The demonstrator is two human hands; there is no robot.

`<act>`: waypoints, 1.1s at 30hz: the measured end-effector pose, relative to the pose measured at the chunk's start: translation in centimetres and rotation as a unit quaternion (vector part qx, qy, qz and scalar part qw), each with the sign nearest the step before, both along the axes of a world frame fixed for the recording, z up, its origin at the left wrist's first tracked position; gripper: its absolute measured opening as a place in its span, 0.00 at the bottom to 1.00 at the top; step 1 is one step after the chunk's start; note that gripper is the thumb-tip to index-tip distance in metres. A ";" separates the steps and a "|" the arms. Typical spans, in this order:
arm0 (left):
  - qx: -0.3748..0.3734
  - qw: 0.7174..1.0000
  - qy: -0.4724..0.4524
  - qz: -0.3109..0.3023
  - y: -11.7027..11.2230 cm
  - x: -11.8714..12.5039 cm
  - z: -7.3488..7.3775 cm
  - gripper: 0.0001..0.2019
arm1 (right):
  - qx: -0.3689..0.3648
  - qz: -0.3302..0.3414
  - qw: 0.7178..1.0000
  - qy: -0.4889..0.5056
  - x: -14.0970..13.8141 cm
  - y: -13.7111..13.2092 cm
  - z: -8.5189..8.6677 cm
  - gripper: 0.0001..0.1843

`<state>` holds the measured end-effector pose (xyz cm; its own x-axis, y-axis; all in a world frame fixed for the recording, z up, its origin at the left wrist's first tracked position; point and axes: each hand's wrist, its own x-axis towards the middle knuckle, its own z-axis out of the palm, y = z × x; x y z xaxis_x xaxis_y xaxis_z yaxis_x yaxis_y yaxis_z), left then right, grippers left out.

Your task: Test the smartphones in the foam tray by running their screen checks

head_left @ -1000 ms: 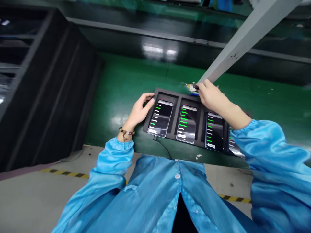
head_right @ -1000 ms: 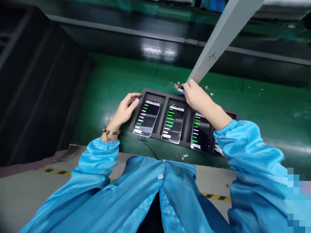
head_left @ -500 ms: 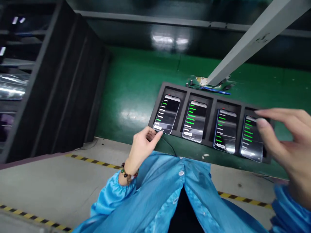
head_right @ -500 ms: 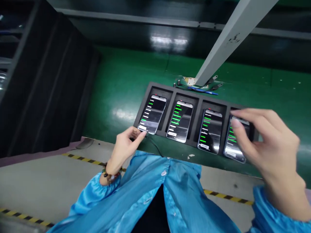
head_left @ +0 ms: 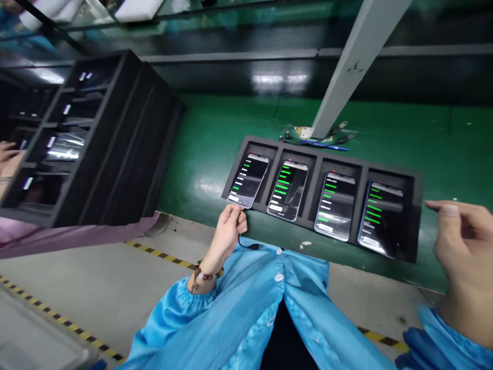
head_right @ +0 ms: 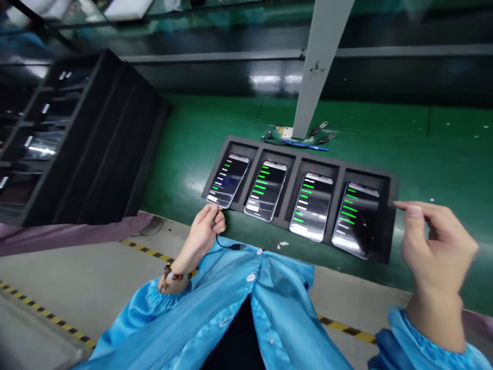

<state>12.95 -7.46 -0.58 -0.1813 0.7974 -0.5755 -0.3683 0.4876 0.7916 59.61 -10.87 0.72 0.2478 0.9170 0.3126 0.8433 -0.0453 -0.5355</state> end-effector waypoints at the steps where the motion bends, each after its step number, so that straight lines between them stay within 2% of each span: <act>1: 0.002 1.000 0.010 0.020 0.0 0.6 -0.1 0.27 | 0.019 -0.006 1.000 0.020 0.3 0.9 -0.4 0.20; 3: 0.005 0.997 0.033 0.065 0.1 1.9 -0.5 0.25 | 0.047 -0.013 0.997 0.058 0.8 2.7 -1.3 0.19; 5: 0.008 0.992 0.056 0.109 0.1 2.9 -0.7 0.25 | 0.061 -0.022 0.994 0.086 1.3 4.2 -2.6 0.24; 7: 0.006 0.987 0.070 0.141 -0.3 3.5 -0.4 0.25 | 0.073 -0.037 0.989 0.119 1.9 5.0 -3.8 0.27; 10: -0.024 0.988 0.043 0.144 -1.4 3.7 2.1 0.23 | 0.153 -0.090 0.973 0.148 2.0 4.9 -4.2 0.26; 12: -0.058 0.990 -0.044 0.117 -2.1 4.4 5.0 0.21 | 0.199 -0.102 0.961 0.163 0.3 4.0 -2.8 0.20; 13: -0.064 0.987 -0.103 0.102 -2.3 5.1 6.6 0.19 | 0.187 -0.073 0.960 0.195 -1.3 3.4 -1.7 0.16; 14: -0.061 0.982 -0.160 0.083 -2.2 6.1 8.2 0.17 | 0.112 0.025 0.966 0.233 -3.3 2.7 -0.4 0.13; 15: -0.049 0.975 -0.211 0.057 -1.9 7.3 9.6 0.15 | 0.009 0.163 0.953 0.256 -5.6 2.0 0.9 0.12; 16: -0.028 0.966 -0.254 0.032 -1.4 8.7 10.8 0.13 | -0.082 0.280 0.918 0.267 -7.9 1.3 2.1 0.16; 18: 0.022 0.949 -0.314 -0.009 0.5 11.4 12.1 0.10 | -0.194 0.416 0.836 0.300 -11.8 0.5 4.0 0.23; 19: 0.047 0.944 -0.326 -0.022 1.8 12.5 12.2 0.10 | -0.241 0.445 0.802 0.317 -12.9 0.6 4.6 0.22; 20: 0.077 0.946 -0.315 -0.025 3.3 13.2 11.9 0.10 | -0.275 0.445 0.784 0.335 -13.2 0.9 4.8 0.23; 21: 0.109 0.954 -0.279 -0.024 4.9 13.5 11.4 0.10 | -0.295 0.426 0.782 0.346 -12.8 1.7 4.8 0.25; 22: 0.140 0.965 -0.220 -0.039 6.7 13.5 10.6 0.09 | -0.303 0.390 0.797 0.348 -11.9 2.8 4.6 0.28; 23: 0.168 0.973 -0.141 -0.068 8.5 13.2 9.6 0.08 | -0.292 0.343 0.827 0.337 -10.5 4.2 4.2 0.30; 25: 0.191 0.969 -0.006 -0.158 12.5 12.1 7.7 0.09 | -0.260 0.281 0.885 0.263 -7.5 8.1 3.4 0.30; 28: 0.161 0.964 0.034 -0.207 18.3 11.1 5.5 0.09 | -0.228 0.229 0.932 0.161 -5.1 15.3 2.4 0.29; 30: 0.146 0.962 0.063 -0.224 21.4 10.6 4.9 0.09 | -0.203 0.190 0.950 0.143 -4.7 19.3 2.2 0.25; 32: 0.140 0.955 0.107 -0.238 23.1 9.3 4.9 0.10 | -0.173 0.147 0.966 0.126 -4.3 21.0 2.3 0.26; 33: 0.142 0.951 0.133 -0.240 23.4 8.0 5.1 0.10 | -0.149 0.126 0.975 0.110 -3.8 20.6 2.5 0.27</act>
<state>20.96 15.93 4.50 0.1343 0.9413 -0.3097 0.0739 0.3022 0.9504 55.78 9.72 3.21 0.0335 0.9994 -0.0114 0.7135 -0.0319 -0.7000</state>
